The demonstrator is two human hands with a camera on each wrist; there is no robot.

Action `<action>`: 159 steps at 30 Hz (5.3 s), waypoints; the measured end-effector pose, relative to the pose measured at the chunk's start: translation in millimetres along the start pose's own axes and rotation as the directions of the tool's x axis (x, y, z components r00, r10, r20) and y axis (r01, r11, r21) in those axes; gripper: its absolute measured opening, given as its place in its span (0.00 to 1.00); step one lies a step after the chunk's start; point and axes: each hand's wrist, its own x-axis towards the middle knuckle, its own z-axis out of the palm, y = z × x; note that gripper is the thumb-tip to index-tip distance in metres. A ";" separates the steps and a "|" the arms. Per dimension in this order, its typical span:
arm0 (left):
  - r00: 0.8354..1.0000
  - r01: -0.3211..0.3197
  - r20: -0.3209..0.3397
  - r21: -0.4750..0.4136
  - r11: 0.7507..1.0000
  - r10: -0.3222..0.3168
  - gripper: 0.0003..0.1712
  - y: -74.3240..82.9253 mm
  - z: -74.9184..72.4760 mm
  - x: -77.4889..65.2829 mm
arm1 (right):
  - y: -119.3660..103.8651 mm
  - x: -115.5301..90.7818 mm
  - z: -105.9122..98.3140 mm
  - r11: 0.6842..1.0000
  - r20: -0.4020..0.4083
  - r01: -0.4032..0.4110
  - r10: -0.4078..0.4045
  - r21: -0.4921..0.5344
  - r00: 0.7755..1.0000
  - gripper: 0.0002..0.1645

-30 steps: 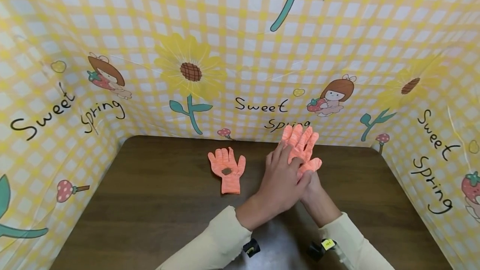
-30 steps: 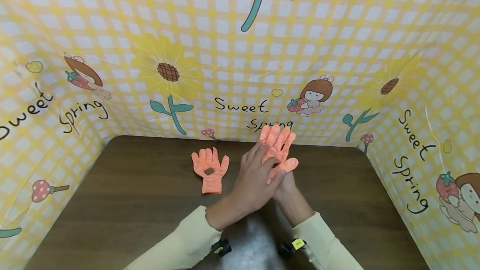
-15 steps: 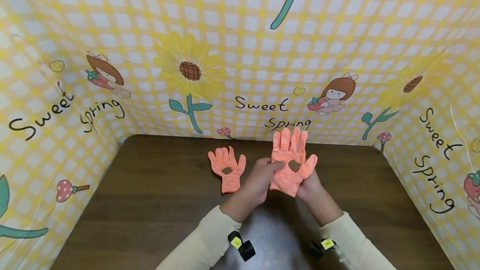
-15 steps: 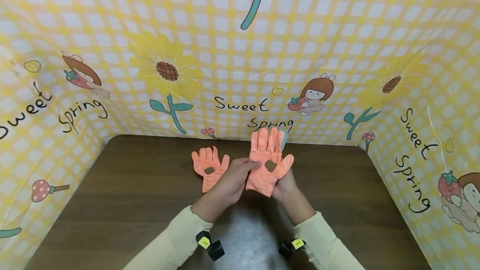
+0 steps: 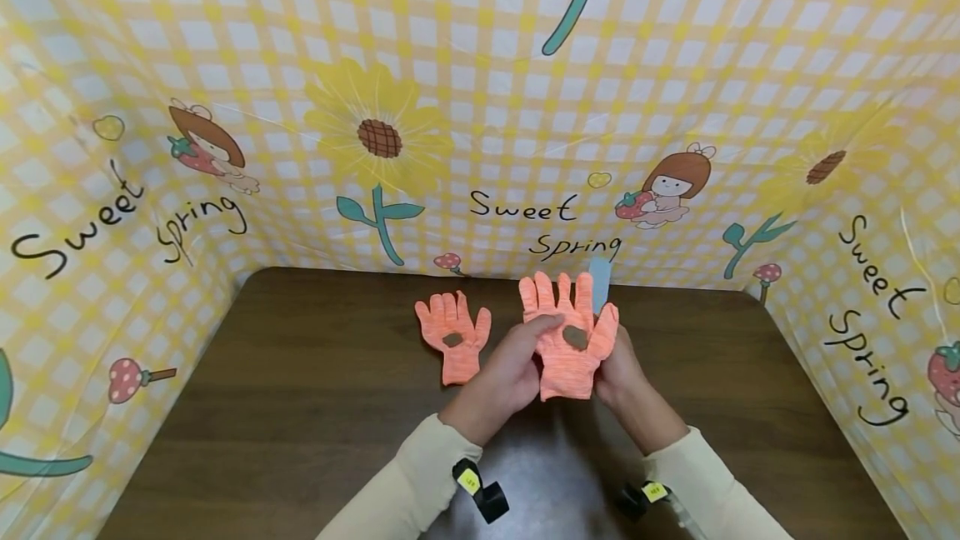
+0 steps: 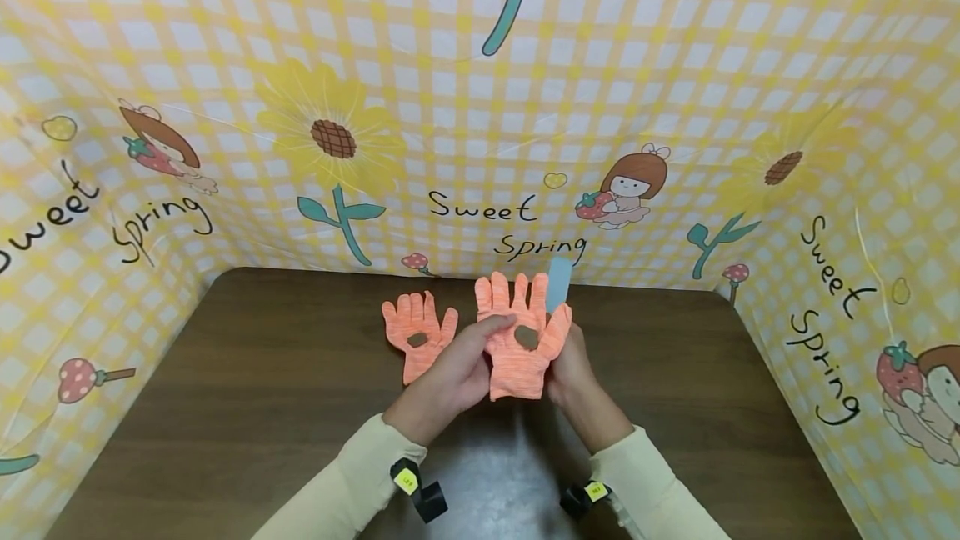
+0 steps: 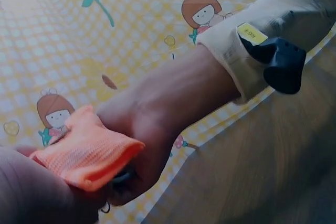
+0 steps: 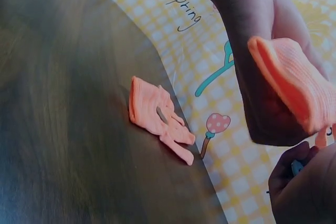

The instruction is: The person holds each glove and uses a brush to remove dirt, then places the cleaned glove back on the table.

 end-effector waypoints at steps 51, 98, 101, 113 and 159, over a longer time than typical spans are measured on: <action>0.962 -0.244 0.070 -0.226 0.943 0.265 0.28 -3.7 -12.3 22.7 | -15.3 -45.3 -3.7 0.850 -0.122 -0.052 -0.014 -0.524 0.992 0.19; 0.962 -0.230 0.100 -0.210 0.950 0.255 0.29 -2.8 -13.5 20.4 | -17.4 -43.0 -7.6 0.842 -0.149 -0.075 -0.006 -0.535 0.989 0.20; 0.960 -0.231 0.114 -0.201 0.952 0.257 0.29 -2.9 -14.7 20.8 | -18.2 -42.5 -9.5 0.838 -0.147 -0.072 -0.010 -0.541 0.989 0.20; 0.951 -0.268 0.103 -0.196 0.943 0.291 0.28 -1.7 -18.8 22.2 | -23.6 -41.3 -15.3 0.853 -0.117 -0.029 -0.038 -0.521 0.992 0.21; 0.950 -0.244 0.163 -0.153 0.958 0.268 0.30 -3.1 -20.2 18.3 | -21.2 -37.9 -12.7 0.875 -0.098 -0.101 0.062 -0.474 0.993 0.20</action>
